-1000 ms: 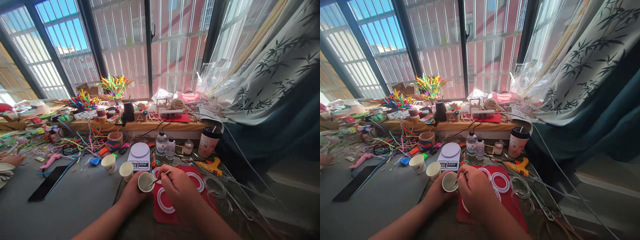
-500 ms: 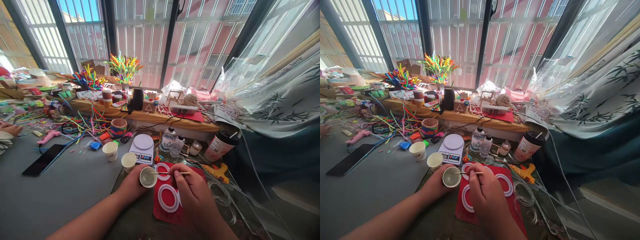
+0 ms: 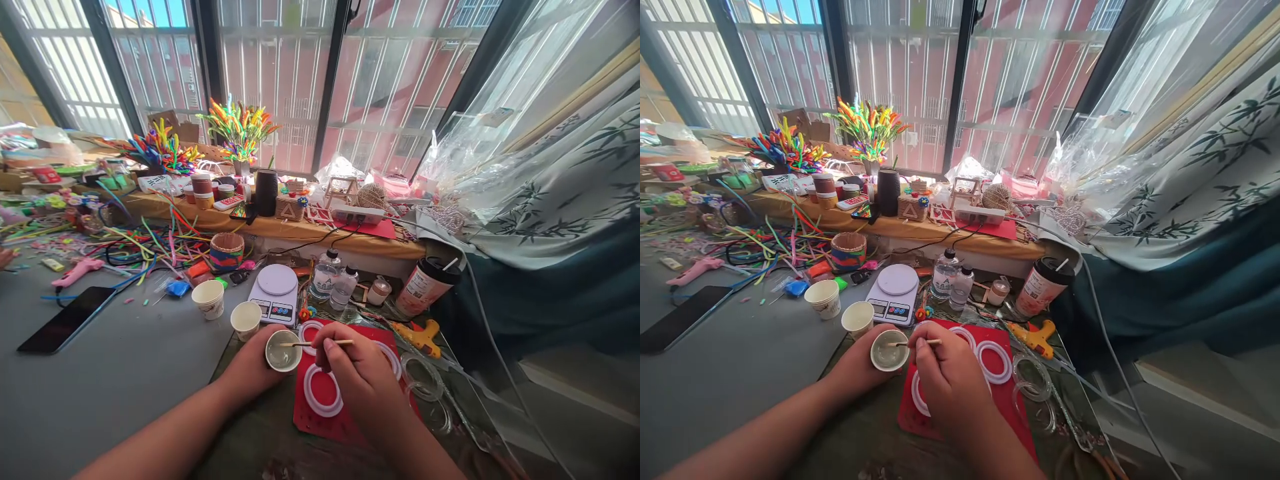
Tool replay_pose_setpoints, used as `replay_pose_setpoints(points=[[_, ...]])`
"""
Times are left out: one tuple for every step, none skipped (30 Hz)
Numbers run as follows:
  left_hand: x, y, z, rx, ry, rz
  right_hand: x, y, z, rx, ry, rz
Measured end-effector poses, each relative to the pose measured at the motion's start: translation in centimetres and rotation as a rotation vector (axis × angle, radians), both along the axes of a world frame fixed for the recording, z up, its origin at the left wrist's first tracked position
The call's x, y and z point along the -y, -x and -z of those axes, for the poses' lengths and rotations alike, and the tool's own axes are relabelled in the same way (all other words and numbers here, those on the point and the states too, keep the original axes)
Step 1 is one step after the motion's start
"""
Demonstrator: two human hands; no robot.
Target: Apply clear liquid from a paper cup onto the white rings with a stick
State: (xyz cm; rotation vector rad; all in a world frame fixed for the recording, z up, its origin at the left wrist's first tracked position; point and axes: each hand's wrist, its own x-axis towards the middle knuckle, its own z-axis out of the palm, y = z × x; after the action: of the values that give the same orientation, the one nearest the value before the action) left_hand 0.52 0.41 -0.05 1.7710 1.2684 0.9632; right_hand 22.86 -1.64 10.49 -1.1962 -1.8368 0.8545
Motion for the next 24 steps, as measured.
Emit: replay_pose_setpoints(points=[[0.03, 0.01, 0.02, 0.002, 0.003, -0.002, -0.06, -0.03, 0.03, 0.007, -0.004, 0.012], [0.05, 0.02, 0.06, 0.006, 0.002, -0.004, -0.11, -0.05, 0.04, 0.018, -0.019, 0.037], [0.07, 0.03, 0.1, 0.009, 0.0, -0.005, -0.13, -0.06, 0.04, 0.025, -0.035, 0.061], [0.07, 0.03, 0.12, 0.011, -0.004, -0.01, -0.14, -0.05, 0.02, 0.028, -0.045, 0.067], [0.07, 0.04, 0.12, 0.012, -0.009, -0.016, -0.12, -0.03, 0.0, 0.028, -0.048, 0.056], [0.07, 0.04, 0.1, 0.01, -0.014, -0.024, -0.07, 0.01, -0.02, 0.027, -0.048, 0.043], [0.05, 0.04, 0.05, 0.007, -0.016, -0.032, 0.0, 0.07, -0.03, 0.029, -0.051, 0.035], [0.03, 0.03, -0.02, 0.004, -0.019, -0.039, 0.08, 0.12, -0.04, 0.029, -0.058, 0.033], [0.02, 0.03, -0.1, 0.002, -0.021, -0.044, 0.16, 0.17, -0.04, 0.03, -0.061, 0.033], [0.0, 0.03, -0.17, 0.001, -0.023, -0.045, 0.23, 0.21, -0.03, 0.028, -0.059, 0.03], [-0.02, 0.03, -0.22, 0.0, -0.023, -0.042, 0.29, 0.24, -0.01, 0.025, -0.051, 0.023], [-0.03, 0.03, -0.25, -0.004, -0.022, -0.04, 0.32, 0.24, 0.02, 0.02, -0.04, 0.02], [-0.04, 0.03, -0.26, -0.009, -0.02, -0.037, 0.33, 0.23, 0.05, 0.016, -0.027, 0.024], [-0.04, 0.02, -0.24, -0.014, -0.019, -0.037, 0.31, 0.2, 0.08, 0.008, -0.017, 0.031], [-0.04, 0.02, -0.21, -0.019, -0.019, -0.037, 0.27, 0.17, 0.11, 0.002, -0.008, 0.034], [-0.03, 0.01, -0.17, -0.023, -0.02, -0.039, 0.22, 0.13, 0.13, -0.005, -0.001, 0.032], [-0.03, 0.0, -0.14, -0.024, -0.023, -0.045, 0.15, 0.08, 0.17, -0.01, 0.004, 0.029], [-0.03, 0.0, -0.12, -0.024, -0.026, -0.05, 0.07, 0.04, 0.2, -0.014, 0.006, 0.032], [-0.02, -0.01, -0.11, -0.024, -0.027, -0.053, 0.0, 0.01, 0.24, -0.021, 0.007, 0.037], [-0.03, -0.01, -0.12, -0.025, -0.027, -0.056, -0.08, -0.02, 0.3, -0.031, 0.01, 0.039], [-0.03, -0.01, -0.13, -0.024, -0.026, -0.055, -0.14, -0.05, 0.35, -0.04, 0.018, 0.03], [-0.04, -0.01, -0.13, -0.023, -0.027, -0.054, -0.19, -0.07, 0.41, -0.047, 0.026, 0.018], [-0.05, 0.0, -0.13, -0.021, -0.03, -0.051, -0.23, -0.08, 0.48, -0.047, 0.029, 0.01], [-0.06, 0.01, -0.12, -0.02, -0.034, -0.049, -0.24, -0.08, 0.53, -0.046, 0.025, 0.017]])
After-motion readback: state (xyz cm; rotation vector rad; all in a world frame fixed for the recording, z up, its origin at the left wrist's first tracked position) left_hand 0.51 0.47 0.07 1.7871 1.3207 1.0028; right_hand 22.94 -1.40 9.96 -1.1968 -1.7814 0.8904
